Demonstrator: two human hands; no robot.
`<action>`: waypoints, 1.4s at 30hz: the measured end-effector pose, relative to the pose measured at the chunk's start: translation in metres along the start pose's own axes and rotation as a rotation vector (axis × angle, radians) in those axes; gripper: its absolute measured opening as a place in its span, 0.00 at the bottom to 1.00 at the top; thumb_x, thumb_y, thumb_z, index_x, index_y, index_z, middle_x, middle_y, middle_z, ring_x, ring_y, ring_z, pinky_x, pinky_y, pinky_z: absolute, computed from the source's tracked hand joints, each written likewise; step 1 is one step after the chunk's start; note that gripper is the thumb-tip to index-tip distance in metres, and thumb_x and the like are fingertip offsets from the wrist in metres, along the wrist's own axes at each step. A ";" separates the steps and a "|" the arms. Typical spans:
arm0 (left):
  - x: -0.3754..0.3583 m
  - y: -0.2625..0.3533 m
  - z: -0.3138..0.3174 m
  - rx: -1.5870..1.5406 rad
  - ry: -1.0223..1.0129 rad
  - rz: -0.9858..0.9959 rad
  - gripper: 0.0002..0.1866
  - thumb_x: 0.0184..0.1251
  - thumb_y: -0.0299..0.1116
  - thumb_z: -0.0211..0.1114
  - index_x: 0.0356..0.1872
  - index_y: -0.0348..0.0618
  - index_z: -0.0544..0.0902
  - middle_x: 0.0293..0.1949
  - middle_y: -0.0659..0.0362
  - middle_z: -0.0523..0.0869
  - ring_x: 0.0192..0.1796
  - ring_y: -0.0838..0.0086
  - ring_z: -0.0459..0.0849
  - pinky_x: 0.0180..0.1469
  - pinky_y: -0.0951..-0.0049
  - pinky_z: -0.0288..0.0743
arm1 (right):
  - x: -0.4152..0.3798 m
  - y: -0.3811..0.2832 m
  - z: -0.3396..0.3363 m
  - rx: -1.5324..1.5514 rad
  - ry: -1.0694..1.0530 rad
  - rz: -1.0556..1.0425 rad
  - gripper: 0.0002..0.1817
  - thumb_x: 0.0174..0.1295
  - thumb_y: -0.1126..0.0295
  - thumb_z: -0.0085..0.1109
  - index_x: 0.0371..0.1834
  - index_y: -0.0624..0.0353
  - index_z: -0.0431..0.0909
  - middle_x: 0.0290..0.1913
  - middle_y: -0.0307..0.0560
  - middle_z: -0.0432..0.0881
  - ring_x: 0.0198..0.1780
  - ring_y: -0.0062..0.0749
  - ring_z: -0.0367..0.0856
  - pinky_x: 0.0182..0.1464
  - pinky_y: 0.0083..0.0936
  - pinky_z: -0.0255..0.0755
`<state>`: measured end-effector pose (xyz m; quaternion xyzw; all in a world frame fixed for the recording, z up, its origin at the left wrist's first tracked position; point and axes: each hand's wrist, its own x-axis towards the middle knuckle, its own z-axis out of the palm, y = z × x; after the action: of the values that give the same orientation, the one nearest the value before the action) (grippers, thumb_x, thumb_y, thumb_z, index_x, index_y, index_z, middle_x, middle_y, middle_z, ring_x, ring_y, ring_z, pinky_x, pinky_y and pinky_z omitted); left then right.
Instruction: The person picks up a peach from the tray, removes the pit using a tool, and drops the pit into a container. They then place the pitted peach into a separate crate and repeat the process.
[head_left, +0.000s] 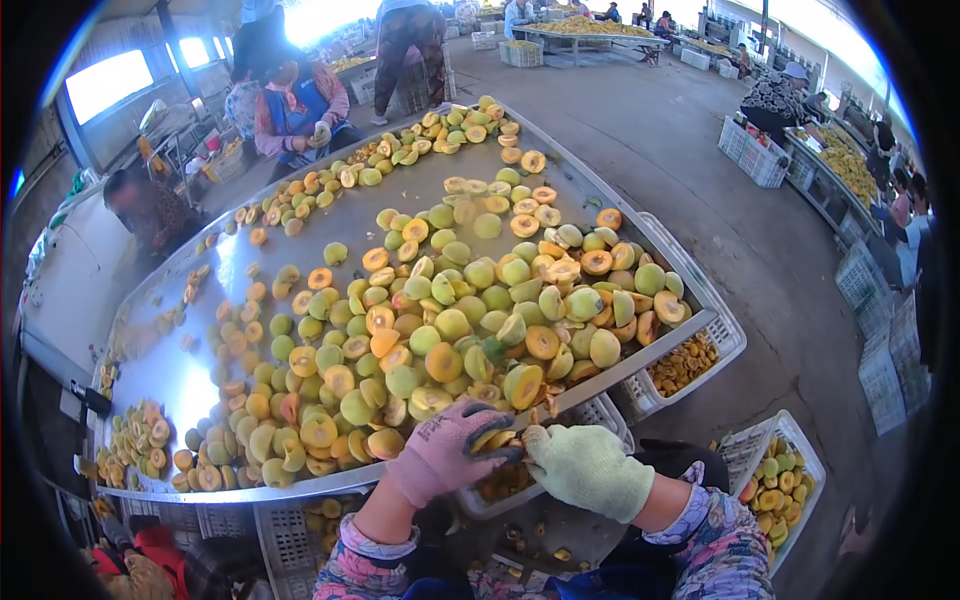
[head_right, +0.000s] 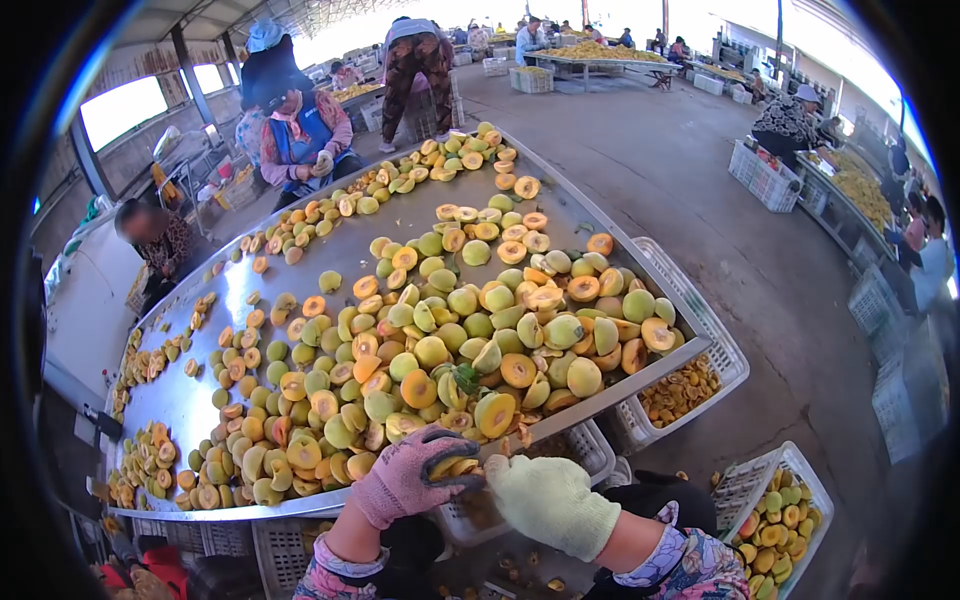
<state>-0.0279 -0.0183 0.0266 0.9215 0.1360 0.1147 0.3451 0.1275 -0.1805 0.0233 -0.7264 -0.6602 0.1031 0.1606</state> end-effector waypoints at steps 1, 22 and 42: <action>-0.001 0.000 0.000 -0.004 0.002 -0.004 0.20 0.61 0.34 0.75 0.54 0.46 0.85 0.51 0.51 0.86 0.53 0.57 0.85 0.57 0.63 0.79 | -0.001 0.001 0.000 -0.042 0.029 -0.046 0.09 0.65 0.65 0.55 0.42 0.59 0.76 0.27 0.50 0.84 0.27 0.48 0.86 0.26 0.42 0.80; -0.026 -0.003 -0.029 -0.622 0.412 -0.182 0.12 0.73 0.22 0.56 0.52 0.32 0.83 0.51 0.54 0.87 0.55 0.72 0.84 0.60 0.72 0.75 | -0.011 0.016 -0.017 0.035 -0.224 0.174 0.11 0.66 0.63 0.56 0.42 0.59 0.81 0.33 0.55 0.87 0.37 0.53 0.88 0.41 0.45 0.81; -0.107 0.034 -0.021 0.328 0.473 -0.355 0.26 0.59 0.36 0.75 0.60 0.44 0.81 0.52 0.50 0.86 0.55 0.58 0.85 0.63 0.60 0.76 | 0.010 0.023 -0.027 0.209 0.239 0.199 0.16 0.65 0.57 0.59 0.38 0.60 0.76 0.31 0.60 0.84 0.37 0.58 0.85 0.41 0.50 0.78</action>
<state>-0.1290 -0.0659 0.0526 0.8747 0.3872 0.2401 0.1654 0.1601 -0.1750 0.0402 -0.7745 -0.5472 0.0996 0.3014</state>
